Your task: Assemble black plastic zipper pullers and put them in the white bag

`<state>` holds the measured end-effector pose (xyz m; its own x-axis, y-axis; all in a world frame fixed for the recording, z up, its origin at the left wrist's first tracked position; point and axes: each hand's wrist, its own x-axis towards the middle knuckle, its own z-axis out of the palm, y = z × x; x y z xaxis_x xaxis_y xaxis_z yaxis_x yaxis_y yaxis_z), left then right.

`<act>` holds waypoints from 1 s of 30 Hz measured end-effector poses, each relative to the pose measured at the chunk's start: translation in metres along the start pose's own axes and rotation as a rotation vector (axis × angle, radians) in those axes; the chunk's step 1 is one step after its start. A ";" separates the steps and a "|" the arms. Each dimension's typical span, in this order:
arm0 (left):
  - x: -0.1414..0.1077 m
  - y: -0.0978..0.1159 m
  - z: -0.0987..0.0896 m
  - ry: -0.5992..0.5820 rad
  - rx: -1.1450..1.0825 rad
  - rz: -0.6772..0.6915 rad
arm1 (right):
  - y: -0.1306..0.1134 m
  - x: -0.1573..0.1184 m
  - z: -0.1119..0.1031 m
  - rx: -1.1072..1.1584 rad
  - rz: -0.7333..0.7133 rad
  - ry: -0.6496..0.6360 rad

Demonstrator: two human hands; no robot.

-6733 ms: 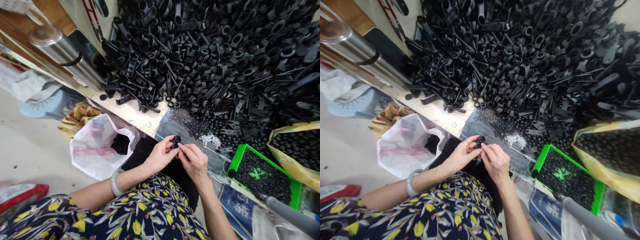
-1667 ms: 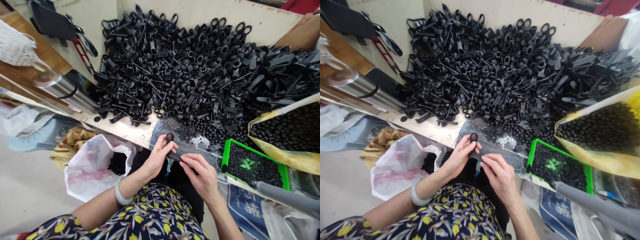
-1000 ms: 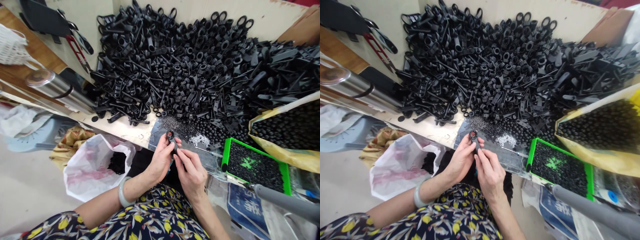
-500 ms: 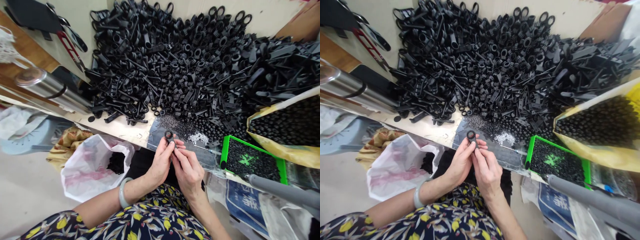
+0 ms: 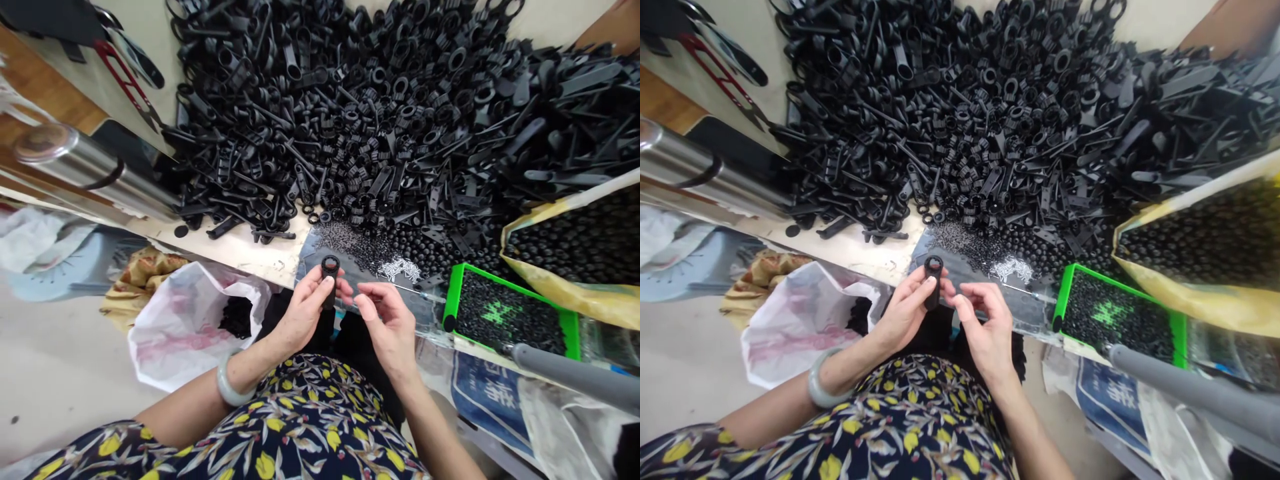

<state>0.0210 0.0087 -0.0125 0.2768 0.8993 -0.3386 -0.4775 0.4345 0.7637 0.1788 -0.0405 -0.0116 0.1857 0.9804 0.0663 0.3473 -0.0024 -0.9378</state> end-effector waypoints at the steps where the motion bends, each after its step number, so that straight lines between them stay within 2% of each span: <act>1: -0.001 0.002 0.000 -0.011 -0.036 -0.009 | 0.003 0.004 0.003 0.051 0.039 -0.041; 4: -0.005 0.006 0.001 0.007 -0.110 -0.041 | 0.008 0.012 0.014 0.026 0.045 -0.155; 9: -0.008 0.007 -0.003 0.066 -0.091 -0.084 | 0.012 0.019 0.022 -0.070 -0.089 -0.318; 12: -0.007 0.009 -0.012 0.082 0.065 -0.004 | 0.011 0.021 0.022 -0.108 -0.184 -0.319; 16: -0.009 0.010 -0.024 0.017 0.388 0.148 | 0.003 0.018 0.022 -0.148 -0.238 -0.302; 20: -0.013 0.010 -0.026 0.029 0.334 0.170 | -0.005 0.010 0.024 -0.077 -0.185 -0.284; 22: -0.011 0.013 -0.027 -0.045 0.293 0.174 | -0.003 0.006 0.023 0.054 -0.115 -0.331; 26: 0.003 0.031 -0.041 -0.377 0.371 0.114 | 0.007 -0.002 0.013 0.359 0.060 -0.453; 28: 0.010 0.041 -0.050 -0.462 0.456 0.088 | 0.013 -0.001 0.005 0.333 0.089 -0.432; 30: 0.014 0.047 -0.059 -0.446 0.518 0.082 | 0.017 0.006 -0.002 0.160 0.020 -0.359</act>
<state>-0.0463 0.0450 -0.0137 0.6269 0.7733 -0.0948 -0.0821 0.1865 0.9790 0.1880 -0.0350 -0.0262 -0.1523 0.9871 -0.0493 0.1941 -0.0191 -0.9808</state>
